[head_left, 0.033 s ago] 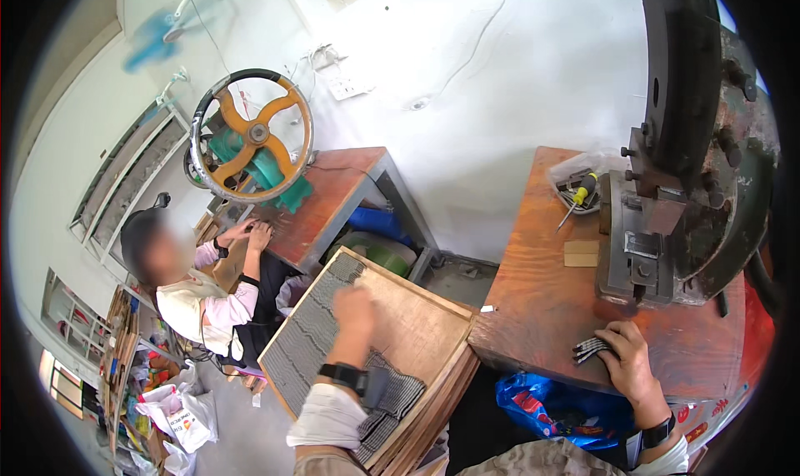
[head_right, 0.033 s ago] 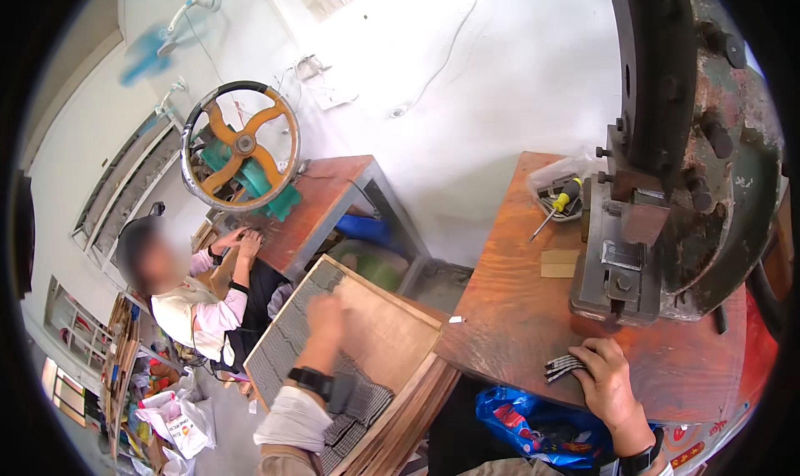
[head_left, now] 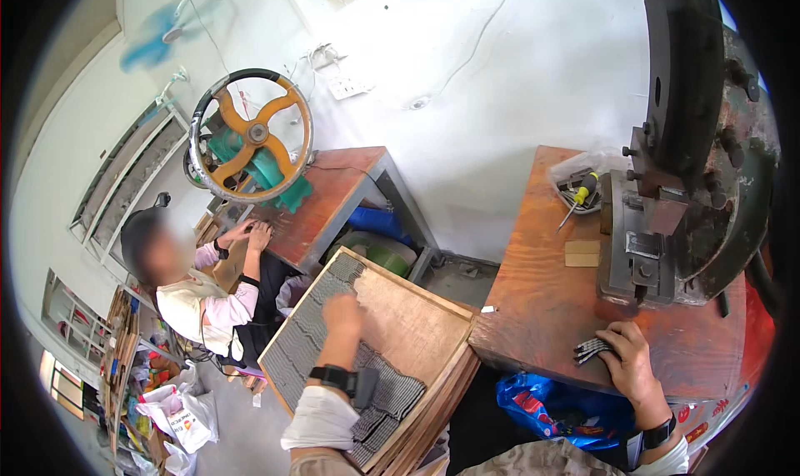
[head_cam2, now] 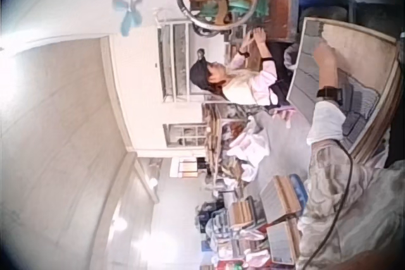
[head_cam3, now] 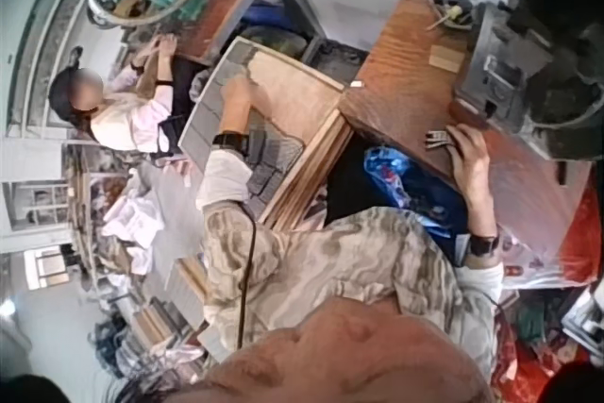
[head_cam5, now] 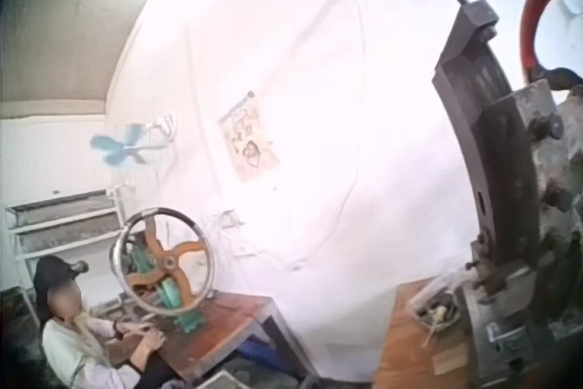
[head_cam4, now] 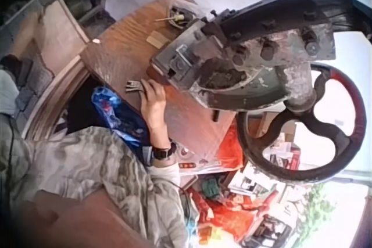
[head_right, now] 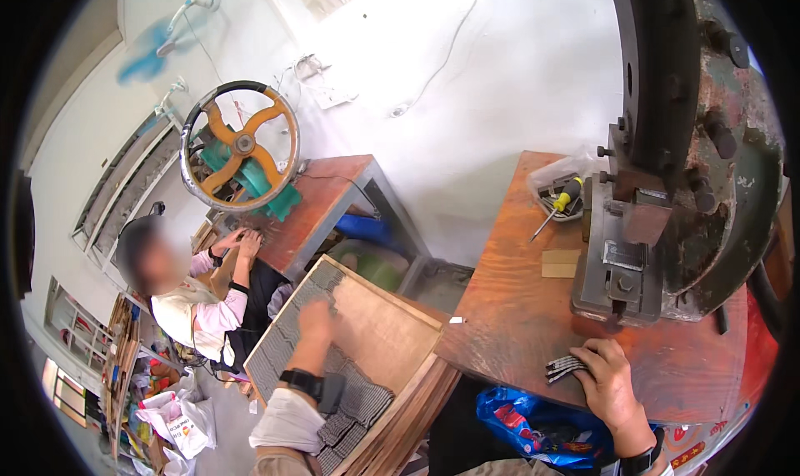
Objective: Operating a manual hand-press machine to stamp or assemble small metal components.
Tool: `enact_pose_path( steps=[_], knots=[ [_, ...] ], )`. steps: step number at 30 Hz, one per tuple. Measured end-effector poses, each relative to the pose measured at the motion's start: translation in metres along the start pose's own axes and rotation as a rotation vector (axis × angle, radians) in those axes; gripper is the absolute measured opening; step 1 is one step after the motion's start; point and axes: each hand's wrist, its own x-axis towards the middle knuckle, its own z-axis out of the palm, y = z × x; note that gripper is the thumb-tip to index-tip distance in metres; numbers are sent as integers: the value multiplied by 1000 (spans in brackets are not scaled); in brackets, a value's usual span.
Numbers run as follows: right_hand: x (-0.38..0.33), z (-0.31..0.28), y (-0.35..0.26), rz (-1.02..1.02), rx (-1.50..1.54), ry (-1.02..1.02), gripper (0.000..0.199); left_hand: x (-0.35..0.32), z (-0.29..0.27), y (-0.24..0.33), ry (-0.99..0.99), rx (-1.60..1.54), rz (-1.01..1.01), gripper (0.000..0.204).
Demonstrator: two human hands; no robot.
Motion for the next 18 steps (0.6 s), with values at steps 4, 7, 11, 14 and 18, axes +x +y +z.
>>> enact_pose_path(
  steps=[4,7,11,14,18],
  knots=[
    [-1,0,2,22,-27,-1,36,-4,13,-33,-47,-68,41,23],
    [-1,1,3,36,-38,7,35,-4,19,-30,-21,-64,48,21],
    [0,1,1,44,-36,5,35,4,19,-40,-94,-101,46,17],
    [0,1,0,45,-31,-2,35,4,16,-46,-110,-66,87,16],
    [0,1,-1,35,-42,2,35,3,23,-32,-95,-80,-34,18]
  ],
)
